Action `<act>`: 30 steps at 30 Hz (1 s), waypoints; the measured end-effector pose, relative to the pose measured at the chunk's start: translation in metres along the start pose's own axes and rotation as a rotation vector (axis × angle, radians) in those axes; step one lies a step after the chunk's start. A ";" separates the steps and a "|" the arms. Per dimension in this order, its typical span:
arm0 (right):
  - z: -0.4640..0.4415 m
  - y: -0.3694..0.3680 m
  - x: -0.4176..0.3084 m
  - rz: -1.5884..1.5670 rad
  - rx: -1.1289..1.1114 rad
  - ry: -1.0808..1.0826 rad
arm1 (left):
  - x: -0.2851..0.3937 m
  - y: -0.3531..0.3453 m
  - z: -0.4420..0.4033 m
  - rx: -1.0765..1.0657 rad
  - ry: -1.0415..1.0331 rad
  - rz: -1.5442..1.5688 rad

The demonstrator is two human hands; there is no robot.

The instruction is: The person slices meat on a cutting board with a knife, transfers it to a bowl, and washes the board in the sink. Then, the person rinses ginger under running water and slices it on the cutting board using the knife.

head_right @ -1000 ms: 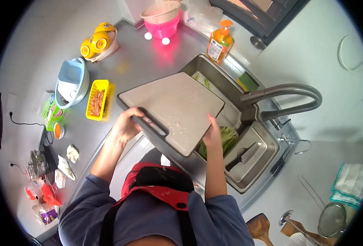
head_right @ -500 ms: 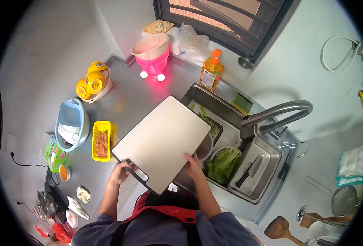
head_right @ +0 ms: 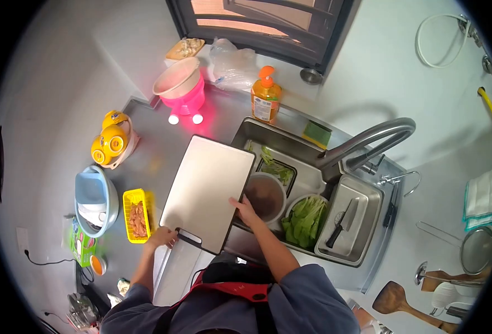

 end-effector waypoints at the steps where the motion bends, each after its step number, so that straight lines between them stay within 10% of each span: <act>1: -0.004 0.002 0.001 0.047 -0.001 0.047 | 0.040 0.014 0.000 0.040 -0.114 -0.068; 6: -0.008 -0.007 -0.030 0.746 0.028 0.481 | 0.312 0.075 0.011 0.313 -0.755 -0.157; 8: 0.004 -0.003 -0.075 1.039 0.369 0.583 | 0.404 0.104 -0.019 0.428 -1.055 -0.063; 11: 0.021 -0.067 -0.195 1.430 0.381 0.941 | 0.488 0.161 -0.098 0.455 -0.993 -0.056; 18: -0.013 -0.211 -0.410 1.843 0.520 1.486 | 0.569 0.235 -0.053 0.558 -1.081 0.084; 20: -0.063 -0.225 -0.451 2.020 0.650 1.471 | 0.582 0.245 -0.045 0.588 -1.118 -0.053; 22: -0.119 -0.217 -0.492 2.054 0.571 0.984 | 0.583 0.252 -0.045 0.657 -1.100 -0.134; 25: -0.114 -0.226 -0.531 1.850 0.805 1.182 | 0.583 0.235 -0.031 0.966 -1.035 -0.700; 27: -0.121 -0.228 -0.538 1.763 0.659 1.238 | 0.594 0.198 -0.005 1.066 -1.508 -1.012; 30: -0.167 -0.221 -0.563 1.614 0.541 1.230 | 0.631 0.229 -0.032 0.932 -1.421 -0.725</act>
Point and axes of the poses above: each hand's wrist, its own z-axis away from the middle knuckle, its own y-axis out of the back of the hand, x = y × z, the point moved 10 cm from there along -z, towards the middle knuckle, and after that the axes turned 1 degree about x, right-handed, at the moved point
